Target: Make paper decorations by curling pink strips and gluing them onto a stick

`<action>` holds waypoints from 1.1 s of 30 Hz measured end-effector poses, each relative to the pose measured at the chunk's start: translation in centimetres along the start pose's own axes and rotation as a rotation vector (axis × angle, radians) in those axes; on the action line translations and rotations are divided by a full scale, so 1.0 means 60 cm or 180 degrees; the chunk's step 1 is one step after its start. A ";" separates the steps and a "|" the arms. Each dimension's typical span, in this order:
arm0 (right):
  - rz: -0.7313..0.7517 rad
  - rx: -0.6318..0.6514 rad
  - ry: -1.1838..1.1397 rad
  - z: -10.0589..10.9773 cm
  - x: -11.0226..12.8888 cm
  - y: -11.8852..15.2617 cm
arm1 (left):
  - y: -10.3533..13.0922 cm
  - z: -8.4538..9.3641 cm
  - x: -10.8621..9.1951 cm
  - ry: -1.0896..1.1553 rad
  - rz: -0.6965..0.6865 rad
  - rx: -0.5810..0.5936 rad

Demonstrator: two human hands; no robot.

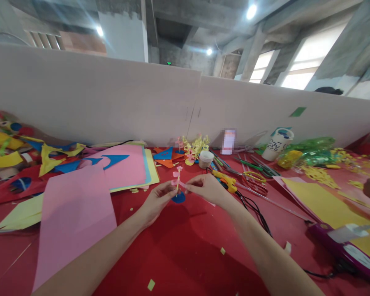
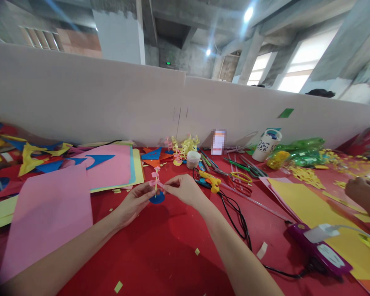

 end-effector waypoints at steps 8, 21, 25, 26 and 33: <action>0.0058 0.0074 -0.0020 -0.004 -0.002 -0.002 | 0.002 0.000 0.001 0.0087 0.0103 -0.0069; -0.1930 -0.1989 0.2641 0.239 -0.143 0.037 | 0.002 0.001 -0.006 -0.0001 0.0223 -0.0210; -0.2367 -0.1641 0.2648 0.257 -0.208 0.039 | 0.004 -0.001 -0.008 0.0019 0.0272 -0.0243; -0.2379 -0.1513 0.2478 0.251 -0.221 0.037 | 0.004 -0.002 -0.009 0.0022 0.0288 -0.0248; -0.1714 -0.1257 0.0102 0.215 -0.239 0.014 | 0.004 0.002 -0.008 0.0123 0.0393 -0.0327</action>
Point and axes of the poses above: each hand's wrist, its own y-axis away from the middle knuckle, its own z-axis out of the back of the hand, x = y × z, the point moved 9 cm from there along -y, towards the middle knuckle, and after that the axes turned 12 degrees about -z, right-handed, at the moved point
